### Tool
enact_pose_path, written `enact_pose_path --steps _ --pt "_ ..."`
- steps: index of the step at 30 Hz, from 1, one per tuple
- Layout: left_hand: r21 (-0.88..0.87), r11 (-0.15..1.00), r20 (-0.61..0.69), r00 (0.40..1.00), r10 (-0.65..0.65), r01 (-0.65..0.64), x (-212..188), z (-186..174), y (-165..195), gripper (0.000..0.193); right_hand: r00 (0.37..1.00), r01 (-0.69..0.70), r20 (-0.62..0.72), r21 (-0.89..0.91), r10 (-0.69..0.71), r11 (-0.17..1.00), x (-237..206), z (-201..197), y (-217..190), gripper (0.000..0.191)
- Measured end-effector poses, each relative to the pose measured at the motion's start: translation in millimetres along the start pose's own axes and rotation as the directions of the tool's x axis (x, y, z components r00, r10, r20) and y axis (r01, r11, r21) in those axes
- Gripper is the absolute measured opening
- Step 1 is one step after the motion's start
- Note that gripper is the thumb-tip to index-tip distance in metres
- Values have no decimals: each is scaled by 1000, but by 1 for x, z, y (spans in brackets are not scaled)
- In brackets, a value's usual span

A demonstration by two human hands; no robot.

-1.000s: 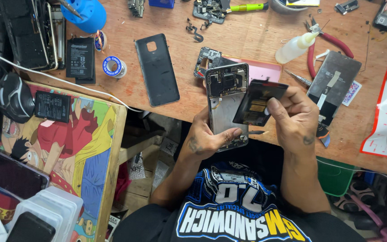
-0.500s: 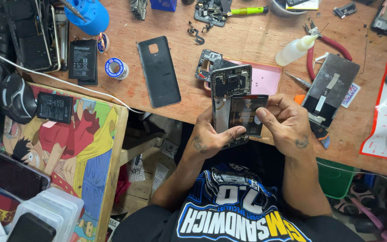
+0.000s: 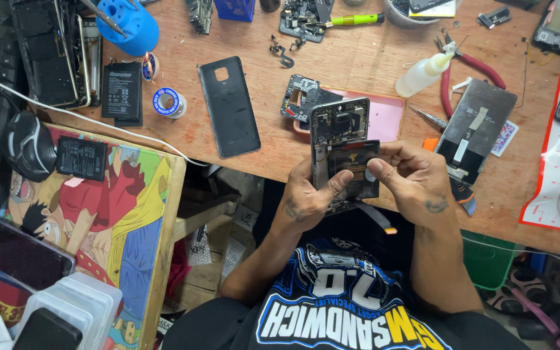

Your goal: The person uses tweezers to remove adhesive residue from a smartphone frame, then installs a battery and motherboard into the frame. They handle the back cover and various internal components on a cluttered workbench.

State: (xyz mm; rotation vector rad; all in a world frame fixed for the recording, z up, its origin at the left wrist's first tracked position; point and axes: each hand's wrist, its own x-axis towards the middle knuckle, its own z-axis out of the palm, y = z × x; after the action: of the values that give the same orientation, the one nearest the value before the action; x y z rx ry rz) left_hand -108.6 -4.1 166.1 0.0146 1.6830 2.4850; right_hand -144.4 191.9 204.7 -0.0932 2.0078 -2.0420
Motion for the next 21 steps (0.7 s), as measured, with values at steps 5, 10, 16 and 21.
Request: enact_pose_path --steps 5,10,16,21 --pt "-118 993 12 1000 9 -8 -1 4 -1 35 1000 29 -12 -11 -29 1000 -1 8 -3 26" --pt "-73 997 -18 1000 4 -5 0 5 -2 33 997 58 -54 -70 -62 996 -4 17 -5 26" --pt "-47 999 -31 999 24 -25 0 5 -3 33 984 114 -126 -92 -125 989 -5 33 -10 26" --pt "-52 998 -47 998 37 -39 1 6 -8 31 943 176 -163 -492 -289 853 -8 39 -18 30"
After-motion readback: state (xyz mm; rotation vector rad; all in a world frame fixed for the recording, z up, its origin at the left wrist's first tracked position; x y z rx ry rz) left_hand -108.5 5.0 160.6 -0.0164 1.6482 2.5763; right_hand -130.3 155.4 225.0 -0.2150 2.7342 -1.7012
